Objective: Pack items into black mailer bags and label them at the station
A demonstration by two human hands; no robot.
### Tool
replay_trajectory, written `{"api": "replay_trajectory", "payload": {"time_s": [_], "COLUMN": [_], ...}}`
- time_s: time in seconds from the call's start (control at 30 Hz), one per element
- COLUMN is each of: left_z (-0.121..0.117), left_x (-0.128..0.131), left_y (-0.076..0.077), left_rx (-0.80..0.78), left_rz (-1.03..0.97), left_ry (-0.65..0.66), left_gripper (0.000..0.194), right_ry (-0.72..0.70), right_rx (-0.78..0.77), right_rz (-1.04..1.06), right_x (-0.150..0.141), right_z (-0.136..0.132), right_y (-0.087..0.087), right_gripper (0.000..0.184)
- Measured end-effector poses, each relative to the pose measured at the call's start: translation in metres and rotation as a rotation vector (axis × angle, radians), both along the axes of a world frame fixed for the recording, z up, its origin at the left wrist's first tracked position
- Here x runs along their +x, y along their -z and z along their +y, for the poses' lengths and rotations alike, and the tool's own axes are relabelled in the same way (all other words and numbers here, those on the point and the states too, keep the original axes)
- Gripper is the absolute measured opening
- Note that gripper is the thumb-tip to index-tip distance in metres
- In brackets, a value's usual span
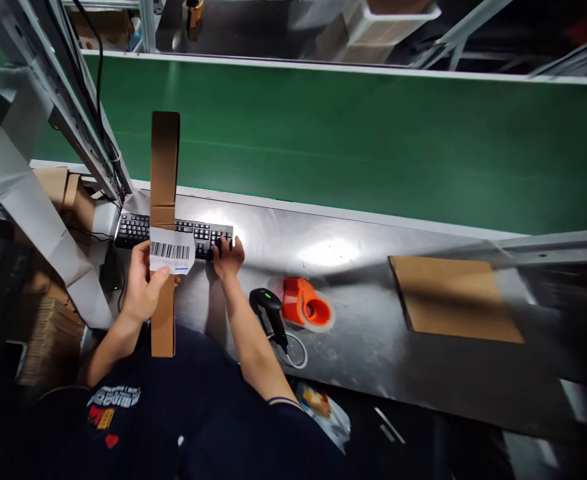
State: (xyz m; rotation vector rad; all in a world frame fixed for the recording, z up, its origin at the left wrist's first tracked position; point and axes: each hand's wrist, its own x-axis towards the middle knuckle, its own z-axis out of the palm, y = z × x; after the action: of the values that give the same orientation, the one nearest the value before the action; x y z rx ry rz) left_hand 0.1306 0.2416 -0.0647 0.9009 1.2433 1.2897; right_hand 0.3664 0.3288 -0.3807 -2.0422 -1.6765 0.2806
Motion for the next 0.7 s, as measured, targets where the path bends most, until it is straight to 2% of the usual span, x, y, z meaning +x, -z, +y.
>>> {"api": "replay_trajectory", "payload": {"time_s": [0.2, 0.33, 0.5, 0.6, 0.7], "left_z": [0.000, -0.001, -0.001, -0.001, 0.000], "left_x": [0.000, 0.000, 0.000, 0.000, -0.001], "left_y": [0.002, 0.002, 0.005, 0.005, 0.005], "left_rx": [0.023, 0.020, 0.033, 0.033, 0.025], "left_rz": [-0.007, 0.002, 0.021, 0.032, 0.037], "left_ry": [0.020, -0.008, 0.000, 0.008, 0.002], "left_gripper": [0.064, 0.069, 0.066, 0.067, 0.067], "right_ry": [-0.005, 0.044, -0.009, -0.015, 0.018], "right_rx": [0.008, -0.001, -0.050, 0.011, 0.091], "right_rz": [0.048, 0.111, 0.211, 0.262, 0.259], "right_x": [-0.004, 0.001, 0.008, 0.008, 0.007], "right_z": [0.004, 0.000, -0.013, -0.022, -0.036], "right_y": [0.002, 0.007, 0.017, 0.019, 0.018], "right_gripper": [0.047, 0.061, 0.074, 0.073, 0.064]}}
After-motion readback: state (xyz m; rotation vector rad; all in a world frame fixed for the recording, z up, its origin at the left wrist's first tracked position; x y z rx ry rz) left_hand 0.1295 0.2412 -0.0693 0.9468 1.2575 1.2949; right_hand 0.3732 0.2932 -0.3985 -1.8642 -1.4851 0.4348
